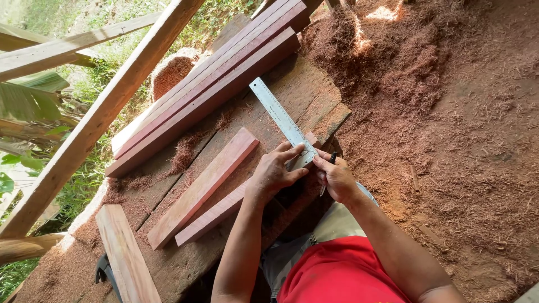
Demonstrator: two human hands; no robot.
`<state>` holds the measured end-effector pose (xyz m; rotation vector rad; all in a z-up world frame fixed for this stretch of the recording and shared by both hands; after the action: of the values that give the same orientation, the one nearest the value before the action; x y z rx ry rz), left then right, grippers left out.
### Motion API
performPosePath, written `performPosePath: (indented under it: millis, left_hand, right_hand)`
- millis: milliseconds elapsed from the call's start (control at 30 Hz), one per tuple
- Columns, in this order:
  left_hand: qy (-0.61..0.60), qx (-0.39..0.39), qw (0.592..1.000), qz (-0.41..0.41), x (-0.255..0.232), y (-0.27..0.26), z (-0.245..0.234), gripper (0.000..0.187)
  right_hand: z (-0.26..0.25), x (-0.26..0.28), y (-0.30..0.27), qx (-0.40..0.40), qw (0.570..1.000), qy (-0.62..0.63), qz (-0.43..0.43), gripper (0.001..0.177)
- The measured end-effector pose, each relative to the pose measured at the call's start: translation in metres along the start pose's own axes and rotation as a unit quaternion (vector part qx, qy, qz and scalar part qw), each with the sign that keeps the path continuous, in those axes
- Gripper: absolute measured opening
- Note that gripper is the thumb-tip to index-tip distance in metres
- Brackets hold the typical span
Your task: The person uses a metal L-square ruler and a black marker to draw straight lines on several rectangular wooden planks. They repeatedly position the ruler on the wood, mark the surface, and then reposition the ruler to continue the process on different pieces.
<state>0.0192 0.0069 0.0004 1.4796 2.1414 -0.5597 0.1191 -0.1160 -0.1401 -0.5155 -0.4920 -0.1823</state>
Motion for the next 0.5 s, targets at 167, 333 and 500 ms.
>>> performPosePath:
  millis: [167, 333, 500]
  left_hand:
    - [-0.003, 0.005, 1.000, -0.010, 0.005, 0.001, 0.004, 0.067]
    - [0.025, -0.012, 0.999, 0.019, 0.009, 0.002, 0.006, 0.064]
    - [0.020, -0.012, 1.000, 0.012, 0.007, -0.001, 0.006, 0.064]
  right_hand:
    - [-0.004, 0.003, 0.001, 0.009, 1.000, -0.006, -0.011, 0.035]
    - [-0.023, 0.055, 0.001, -0.139, 0.911, -0.287, -0.263, 0.040]
    - [-0.034, 0.088, 0.044, -0.167, 0.743, -0.487, -0.428, 0.060]
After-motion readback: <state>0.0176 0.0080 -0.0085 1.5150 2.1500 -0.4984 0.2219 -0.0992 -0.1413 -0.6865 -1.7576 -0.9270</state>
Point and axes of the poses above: each hand's wrist, its own y-axis towards the middle knuckle, its own z-axis out of the palm, x = y × z, the point moved 2 cm from there along y, towards the middle knuckle, and after that the axes turned 6 degrees about z, right-handed, at the moved point
